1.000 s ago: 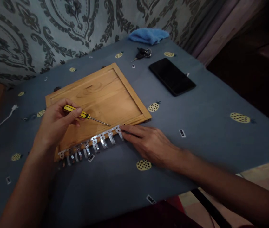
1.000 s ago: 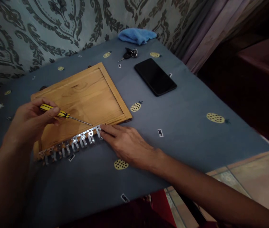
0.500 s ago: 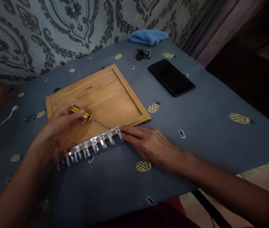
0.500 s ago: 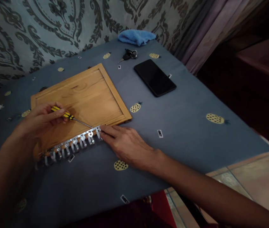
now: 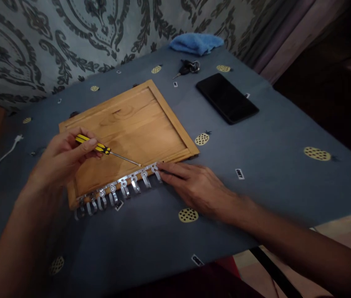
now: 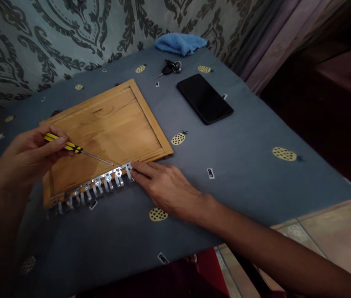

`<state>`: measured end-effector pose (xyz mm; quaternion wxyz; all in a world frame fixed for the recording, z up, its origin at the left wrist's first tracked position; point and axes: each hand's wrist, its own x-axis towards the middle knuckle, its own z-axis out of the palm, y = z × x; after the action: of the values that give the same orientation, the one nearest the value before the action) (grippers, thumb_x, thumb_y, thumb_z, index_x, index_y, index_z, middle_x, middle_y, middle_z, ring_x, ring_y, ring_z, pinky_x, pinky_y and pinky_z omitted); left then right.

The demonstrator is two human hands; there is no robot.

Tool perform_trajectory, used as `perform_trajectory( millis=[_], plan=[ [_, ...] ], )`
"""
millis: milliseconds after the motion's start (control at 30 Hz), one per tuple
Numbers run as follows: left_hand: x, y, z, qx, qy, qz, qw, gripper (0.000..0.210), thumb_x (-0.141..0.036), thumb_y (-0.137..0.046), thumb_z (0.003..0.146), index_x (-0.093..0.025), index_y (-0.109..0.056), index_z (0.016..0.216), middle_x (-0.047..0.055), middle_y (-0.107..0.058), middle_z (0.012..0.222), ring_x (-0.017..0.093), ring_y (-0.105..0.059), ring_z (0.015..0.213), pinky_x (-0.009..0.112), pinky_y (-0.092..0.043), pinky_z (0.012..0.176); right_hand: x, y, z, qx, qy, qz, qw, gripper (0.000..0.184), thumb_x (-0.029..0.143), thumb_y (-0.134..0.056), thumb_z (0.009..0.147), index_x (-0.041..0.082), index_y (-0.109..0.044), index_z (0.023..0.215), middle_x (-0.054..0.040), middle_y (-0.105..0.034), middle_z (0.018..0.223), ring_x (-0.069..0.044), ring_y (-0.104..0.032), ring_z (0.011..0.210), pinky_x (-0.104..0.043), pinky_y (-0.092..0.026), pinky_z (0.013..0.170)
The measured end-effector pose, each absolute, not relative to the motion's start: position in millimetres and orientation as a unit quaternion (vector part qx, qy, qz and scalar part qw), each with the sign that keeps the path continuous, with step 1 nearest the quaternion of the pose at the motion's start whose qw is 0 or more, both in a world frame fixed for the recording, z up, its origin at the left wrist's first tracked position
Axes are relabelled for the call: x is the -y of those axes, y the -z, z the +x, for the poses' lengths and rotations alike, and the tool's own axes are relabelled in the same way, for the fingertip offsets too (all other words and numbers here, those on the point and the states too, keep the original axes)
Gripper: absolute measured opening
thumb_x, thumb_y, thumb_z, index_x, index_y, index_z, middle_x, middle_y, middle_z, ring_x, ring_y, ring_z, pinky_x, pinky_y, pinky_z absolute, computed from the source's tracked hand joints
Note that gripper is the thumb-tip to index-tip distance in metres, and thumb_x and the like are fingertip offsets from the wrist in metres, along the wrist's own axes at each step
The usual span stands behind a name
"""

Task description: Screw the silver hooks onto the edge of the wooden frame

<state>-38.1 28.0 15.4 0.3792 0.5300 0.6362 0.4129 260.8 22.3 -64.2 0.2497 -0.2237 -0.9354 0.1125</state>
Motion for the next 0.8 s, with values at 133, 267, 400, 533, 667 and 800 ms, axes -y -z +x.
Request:
perform_trajectory(
  millis=[133, 267, 400, 533, 667, 800],
  plan=[
    [-7.8, -31.4, -26.5, -0.639, -0.417, 0.529, 0.372, 0.027, -0.032, -0.086, 0.070, -0.019, -0.065, 0.079, 0.000, -0.068, 0.071, 0.009, -0.066, 0.058, 0.015, -0.054, 0.057, -22.3, 65.5, 260.8, 0.935, -0.115, -0.224, 0.249, 0.039, 0.001, -0.050, 0.089, 0.013, -0.066, 0.123, -0.0136, -0.070, 0.128, -0.023, -0.072, 0.104, -0.037, -0.063, 0.084],
    [9.2, -41.2, -10.4, -0.652, -0.369, 0.601, 0.278, 0.010, -0.024, -0.074, 0.080, -0.020, -0.065, 0.084, -0.002, -0.068, 0.075, 0.008, -0.066, 0.064, 0.014, -0.051, 0.058, -22.5, 62.7, 260.8, 0.936, -0.114, -0.221, 0.249, 0.040, 0.001, -0.050, 0.088, 0.012, -0.066, 0.123, -0.0136, -0.070, 0.127, -0.023, -0.073, 0.101, -0.036, -0.063, 0.081],
    [17.8, -44.3, -2.5, -0.652, -0.348, 0.635, 0.224, 0.010, -0.027, -0.072, 0.082, -0.022, -0.064, 0.083, -0.004, -0.067, 0.074, 0.006, -0.062, 0.064, 0.013, -0.046, 0.056, -22.6, 60.3, 260.6, 0.937, -0.110, -0.225, 0.245, 0.040, 0.000, -0.051, 0.087, 0.012, -0.067, 0.121, -0.0129, -0.071, 0.126, -0.023, -0.073, 0.098, -0.037, -0.063, 0.079],
    [20.1, -43.8, -2.2, -0.655, -0.334, 0.650, 0.192, 0.008, -0.028, -0.072, 0.082, -0.024, -0.065, 0.083, -0.005, -0.068, 0.077, 0.007, -0.060, 0.064, 0.016, -0.044, 0.055, -22.3, 59.4, 260.3, 0.940, -0.116, -0.229, 0.225, 0.039, 0.001, -0.053, 0.087, 0.013, -0.067, 0.121, -0.0128, -0.070, 0.127, -0.023, -0.073, 0.098, -0.037, -0.063, 0.080],
    [20.8, -41.4, -1.1, -0.658, -0.330, 0.654, 0.172, 0.007, -0.029, -0.071, 0.081, -0.025, -0.065, 0.081, -0.005, -0.068, 0.078, 0.009, -0.060, 0.067, 0.020, -0.043, 0.059, -22.2, 58.8, 259.6, 0.941, -0.109, -0.234, 0.221, 0.038, 0.001, -0.051, 0.088, 0.014, -0.067, 0.120, -0.0121, -0.070, 0.127, -0.022, -0.074, 0.097, -0.035, -0.063, 0.080],
    [21.7, -38.3, -0.9, -0.661, -0.312, 0.660, 0.172, 0.008, -0.032, -0.070, 0.081, -0.026, -0.065, 0.084, -0.005, -0.068, 0.081, 0.011, -0.063, 0.068, 0.024, -0.044, 0.059, -22.4, 58.2, 259.2, 0.939, -0.124, -0.229, 0.223, 0.037, 0.000, -0.050, 0.089, 0.011, -0.067, 0.120, -0.0147, -0.070, 0.126, -0.024, -0.074, 0.096, -0.039, -0.064, 0.078]
  ],
)
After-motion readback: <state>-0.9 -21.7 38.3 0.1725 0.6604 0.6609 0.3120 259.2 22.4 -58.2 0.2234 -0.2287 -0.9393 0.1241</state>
